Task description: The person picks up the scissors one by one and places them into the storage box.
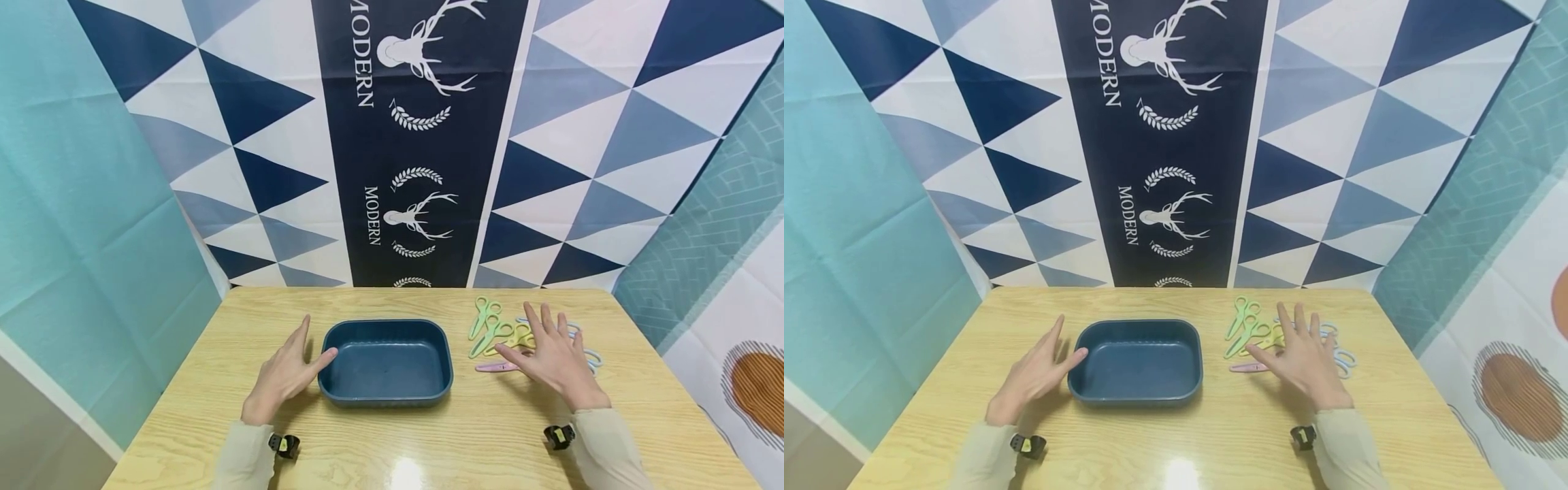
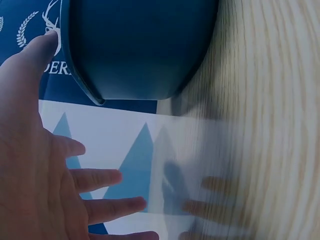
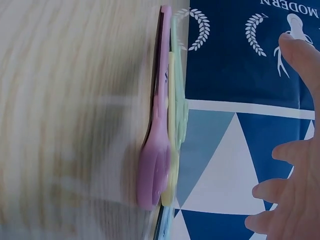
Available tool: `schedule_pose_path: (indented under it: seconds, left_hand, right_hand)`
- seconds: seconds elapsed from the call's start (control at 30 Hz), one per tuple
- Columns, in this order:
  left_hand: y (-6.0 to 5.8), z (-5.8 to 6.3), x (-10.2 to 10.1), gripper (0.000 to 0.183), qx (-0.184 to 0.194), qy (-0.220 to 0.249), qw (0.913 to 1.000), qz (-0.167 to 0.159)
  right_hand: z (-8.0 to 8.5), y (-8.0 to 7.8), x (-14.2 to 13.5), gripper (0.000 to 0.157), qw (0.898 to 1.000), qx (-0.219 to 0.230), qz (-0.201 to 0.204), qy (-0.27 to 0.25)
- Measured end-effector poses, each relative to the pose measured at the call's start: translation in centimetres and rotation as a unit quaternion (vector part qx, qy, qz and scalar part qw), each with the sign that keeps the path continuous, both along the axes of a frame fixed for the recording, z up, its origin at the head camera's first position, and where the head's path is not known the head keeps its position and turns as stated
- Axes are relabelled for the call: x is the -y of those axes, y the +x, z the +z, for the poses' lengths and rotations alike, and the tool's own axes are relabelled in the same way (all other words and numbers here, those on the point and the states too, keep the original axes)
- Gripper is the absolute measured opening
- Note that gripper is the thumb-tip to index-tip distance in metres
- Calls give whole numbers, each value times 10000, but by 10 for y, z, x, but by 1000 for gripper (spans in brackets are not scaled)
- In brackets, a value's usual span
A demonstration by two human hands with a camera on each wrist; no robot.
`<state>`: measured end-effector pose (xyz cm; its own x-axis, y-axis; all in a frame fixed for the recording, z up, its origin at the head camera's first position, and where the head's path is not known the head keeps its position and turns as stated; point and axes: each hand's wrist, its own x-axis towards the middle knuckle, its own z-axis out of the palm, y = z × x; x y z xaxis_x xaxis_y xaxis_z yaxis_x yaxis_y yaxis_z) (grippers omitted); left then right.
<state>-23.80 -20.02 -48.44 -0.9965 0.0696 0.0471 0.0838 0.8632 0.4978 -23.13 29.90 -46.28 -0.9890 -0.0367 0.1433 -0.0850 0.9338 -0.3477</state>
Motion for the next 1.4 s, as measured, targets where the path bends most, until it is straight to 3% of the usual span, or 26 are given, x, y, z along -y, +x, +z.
schedule_pose_path:
  seconds: [0.73, 0.87, 1.2, 1.4]
  left_hand:
    - [1, -7, -10, 92, -282, -147, 9995, -54]
    - [1, -6, -12, 80, -442, -154, 9988, -120]
    - [2, -3, -16, 32, -662, -121, 9974, -258]
    - [0, -1, -17, 36, -725, -37, 9969, -318]
  right_hand:
    - [6, -6, 13, 112, 9999, -97, 26, -51]
    - [5, -6, 14, 112, 9999, -113, 24, -39]
    - [7, -6, 14, 111, 9999, -132, 42, -59]
    - [7, -5, 15, 111, 9999, -136, 48, -43]
